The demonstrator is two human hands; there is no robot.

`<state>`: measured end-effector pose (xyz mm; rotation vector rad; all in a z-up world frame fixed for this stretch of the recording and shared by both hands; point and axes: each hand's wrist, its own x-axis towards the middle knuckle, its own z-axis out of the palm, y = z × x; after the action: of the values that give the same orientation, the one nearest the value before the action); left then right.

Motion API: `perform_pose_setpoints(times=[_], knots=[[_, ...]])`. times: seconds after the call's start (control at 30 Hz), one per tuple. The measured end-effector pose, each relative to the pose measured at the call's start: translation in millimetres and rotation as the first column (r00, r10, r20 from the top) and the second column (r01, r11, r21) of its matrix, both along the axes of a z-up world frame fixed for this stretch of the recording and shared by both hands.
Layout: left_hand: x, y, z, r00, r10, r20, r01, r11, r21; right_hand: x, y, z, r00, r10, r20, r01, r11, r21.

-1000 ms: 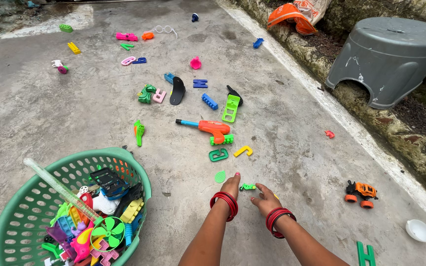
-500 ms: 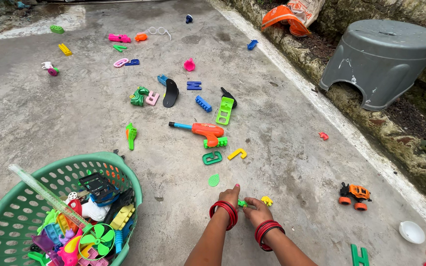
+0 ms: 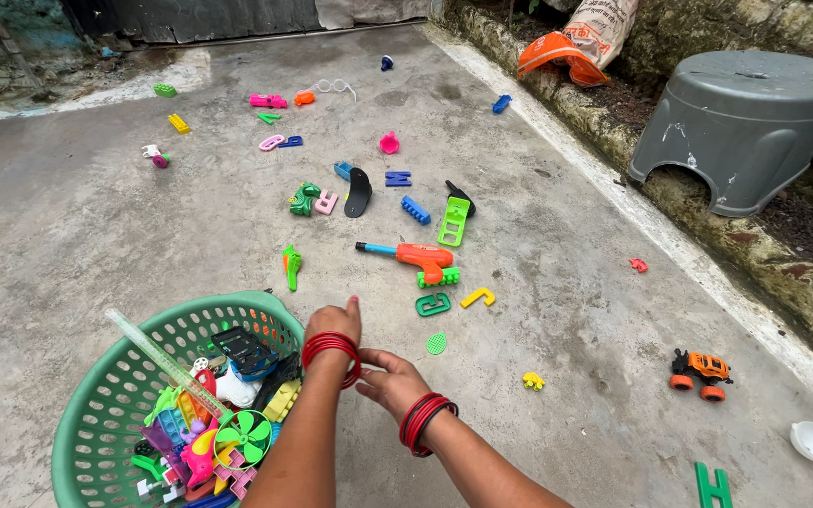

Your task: The person picks up plastic toys and alphabet blocks from the floor and places them into a green basket, then handles a toy water gun and toy glasses.

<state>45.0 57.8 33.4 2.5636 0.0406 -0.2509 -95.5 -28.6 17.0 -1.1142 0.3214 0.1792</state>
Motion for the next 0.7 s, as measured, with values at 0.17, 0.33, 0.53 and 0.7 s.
perform_pose_setpoints(times=[0.17,0.33,0.53,0.7], knots=[[-10.6,85.5,35.3,0.998,0.033,-0.053,-0.012,0.935,0.355,-21.8,24.1,24.9,0.976,0.196,-0.091,-0.209,0.964,-0.163],[-28.0,66.1,45.0,0.998,-0.041,0.045,0.019,0.909,0.417,-64.4,-43.8,-15.7,0.958,0.043,-0.284,-0.140,0.934,-0.330],[-7.3,-55.2,-30.1,0.980,-0.197,0.039,0.200,0.966,-0.162,-113.2,-148.7,-73.2,0.900,-0.293,-0.323,0.065,0.823,-0.565],[-53.4,-158.2,-108.3,0.868,-0.432,-0.245,0.290,0.842,-0.455,-134.0,-209.0,-89.2,0.866,-0.452,-0.213,0.104,0.580,-0.808]])
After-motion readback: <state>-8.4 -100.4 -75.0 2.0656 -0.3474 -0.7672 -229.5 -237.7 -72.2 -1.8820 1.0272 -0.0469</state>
